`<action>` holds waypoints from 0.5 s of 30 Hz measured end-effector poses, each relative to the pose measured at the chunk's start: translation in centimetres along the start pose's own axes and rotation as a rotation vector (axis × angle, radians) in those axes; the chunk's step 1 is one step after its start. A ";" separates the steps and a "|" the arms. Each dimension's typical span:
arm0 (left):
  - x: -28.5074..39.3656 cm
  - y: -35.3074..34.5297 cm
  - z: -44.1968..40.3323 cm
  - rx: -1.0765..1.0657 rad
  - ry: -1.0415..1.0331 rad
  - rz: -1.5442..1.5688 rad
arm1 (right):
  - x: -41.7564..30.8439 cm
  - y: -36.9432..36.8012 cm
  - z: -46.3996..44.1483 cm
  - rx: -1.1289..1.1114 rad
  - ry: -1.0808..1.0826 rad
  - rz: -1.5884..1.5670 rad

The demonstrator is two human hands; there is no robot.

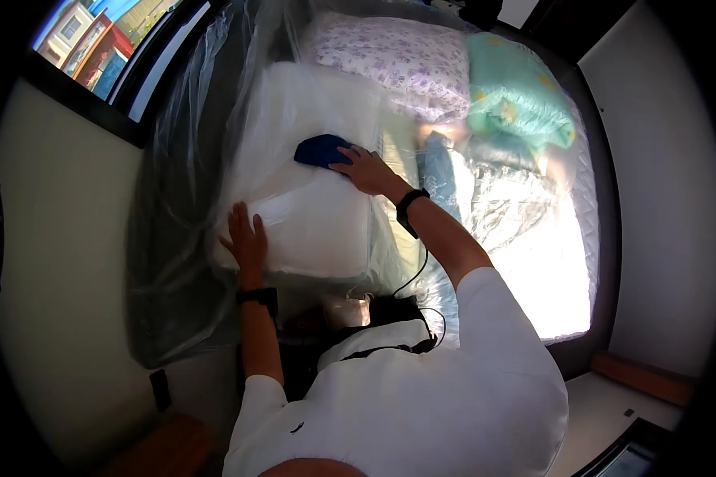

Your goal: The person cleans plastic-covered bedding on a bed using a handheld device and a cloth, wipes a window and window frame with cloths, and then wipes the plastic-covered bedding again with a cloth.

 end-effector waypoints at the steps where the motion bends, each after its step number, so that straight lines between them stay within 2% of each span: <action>1: -0.3 -0.3 0.0 -0.049 0.025 0.004 | 0.8 -0.2 -1.0 0.029 -0.010 0.011; 2: -0.3 -0.3 -0.2 -0.058 0.040 -0.007 | 1.9 -0.5 -2.4 0.021 0.003 -0.003; 5: -1.3 -0.2 -1.1 -0.058 0.058 -0.056 | 5.0 -1.1 -6.9 0.019 -0.191 -0.148; 6: -1.7 -1.0 -1.1 -0.066 0.056 -0.040 | 5.7 -1.5 -7.8 0.023 -0.174 -0.163; 8: -2.3 -1.9 -1.5 -0.073 0.054 -0.043 | 6.8 -3.1 -8.7 0.110 -0.264 -0.245; 10: -2.1 -2.4 -1.6 -0.135 0.084 -0.047 | 8.2 -4.6 -8.9 0.094 -0.234 -0.299; 13: -1.3 -2.2 -1.4 -0.154 0.090 0.019 | 9.2 -6.5 -9.1 0.261 -0.184 -0.438; 15: -1.4 -2.8 -1.3 -0.170 0.093 0.009 | 8.4 -6.7 -8.5 0.242 -0.226 -0.408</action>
Point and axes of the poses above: each hand's wrist, its own z-axis away from the middle knuckle, its own y-axis out of the back of the hand, x = y × z, the point moved 2 cm from there along -z, towards the middle knuckle, and after that the axes turned 6 degrees about -x, right-handed, at the moved point
